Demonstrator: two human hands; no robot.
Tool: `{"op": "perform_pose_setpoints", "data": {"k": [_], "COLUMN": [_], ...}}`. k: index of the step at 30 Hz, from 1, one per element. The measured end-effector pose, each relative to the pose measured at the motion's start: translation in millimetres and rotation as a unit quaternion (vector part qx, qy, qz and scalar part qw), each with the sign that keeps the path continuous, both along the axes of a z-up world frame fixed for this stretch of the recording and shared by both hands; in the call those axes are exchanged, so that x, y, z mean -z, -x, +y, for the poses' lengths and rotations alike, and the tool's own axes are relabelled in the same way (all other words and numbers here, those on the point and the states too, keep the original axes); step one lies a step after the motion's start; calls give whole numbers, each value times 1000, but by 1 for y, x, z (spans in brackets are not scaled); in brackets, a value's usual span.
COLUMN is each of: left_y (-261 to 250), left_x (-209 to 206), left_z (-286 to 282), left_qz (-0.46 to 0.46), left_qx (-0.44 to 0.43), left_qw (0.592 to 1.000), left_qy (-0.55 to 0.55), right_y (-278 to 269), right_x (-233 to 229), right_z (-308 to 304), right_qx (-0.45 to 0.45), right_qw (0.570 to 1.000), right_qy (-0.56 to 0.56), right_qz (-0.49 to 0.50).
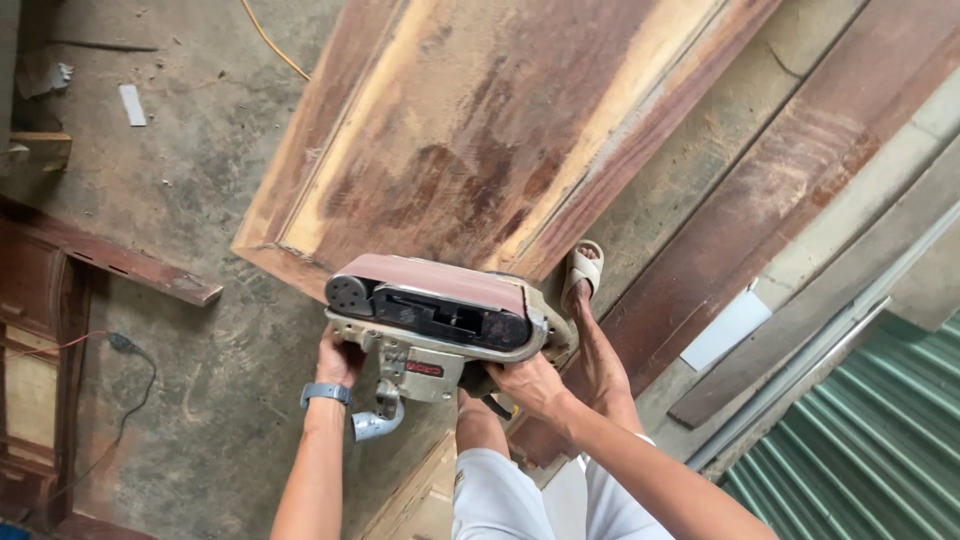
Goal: Using a belt sander to smooth the interior surface of a wooden frame on the workshop floor.
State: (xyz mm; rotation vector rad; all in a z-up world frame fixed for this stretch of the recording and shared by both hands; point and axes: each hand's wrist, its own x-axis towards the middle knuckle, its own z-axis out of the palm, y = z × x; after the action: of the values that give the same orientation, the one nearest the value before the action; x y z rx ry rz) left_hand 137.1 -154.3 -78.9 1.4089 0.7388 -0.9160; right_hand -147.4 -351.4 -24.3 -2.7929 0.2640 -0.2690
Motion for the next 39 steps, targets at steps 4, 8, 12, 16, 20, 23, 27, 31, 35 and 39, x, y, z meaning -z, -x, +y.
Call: {"op": "perform_pose_setpoints", "data": {"k": [4, 8, 12, 16, 20, 23, 27, 31, 35, 39], "left_y": [1, 0, -16, -41, -81, -120, -176, -216, -230, -253], "left_x": [7, -62, -91, -148, -121, -121, -83, -54, -80, -80], "left_z": [-1, -18, 4, -24, -10, -24, -12, -1, -21, -36], "left_qz": [-11, -12, -92, -170, -284, -307, -272, -285, -298, -337], "left_qx": [3, 109, 207, 276, 341, 345, 313, 301, 335, 341], "left_qw": [1000, 994, 973, 935, 844, 813, 827, 827, 784, 753], "left_qy": [15, -19, -43, -145, -301, -355, -380, -380, -429, -451], "right_y": [3, 30, 5, -31, -78, -120, -149, -179, -205, -232], "right_x": [18, 30, -48, -52, -48, -51, -11, -11, -23, -20], "right_z": [5, 43, 25, 30, 28, 30, 57, 69, 68, 68], "right_qx": [-4, 12, -102, -54, -21, 19, 83, 116, 128, 103], "right_qw": [1000, 983, 937, 884, 864, 871, 890, 901, 903, 941], "right_qy": [5, -73, -186, -354, -431, -440, -423, -404, -404, -311], "right_qz": [14, 165, 279, 301, 258, 217, 151, 104, 72, 83]}}
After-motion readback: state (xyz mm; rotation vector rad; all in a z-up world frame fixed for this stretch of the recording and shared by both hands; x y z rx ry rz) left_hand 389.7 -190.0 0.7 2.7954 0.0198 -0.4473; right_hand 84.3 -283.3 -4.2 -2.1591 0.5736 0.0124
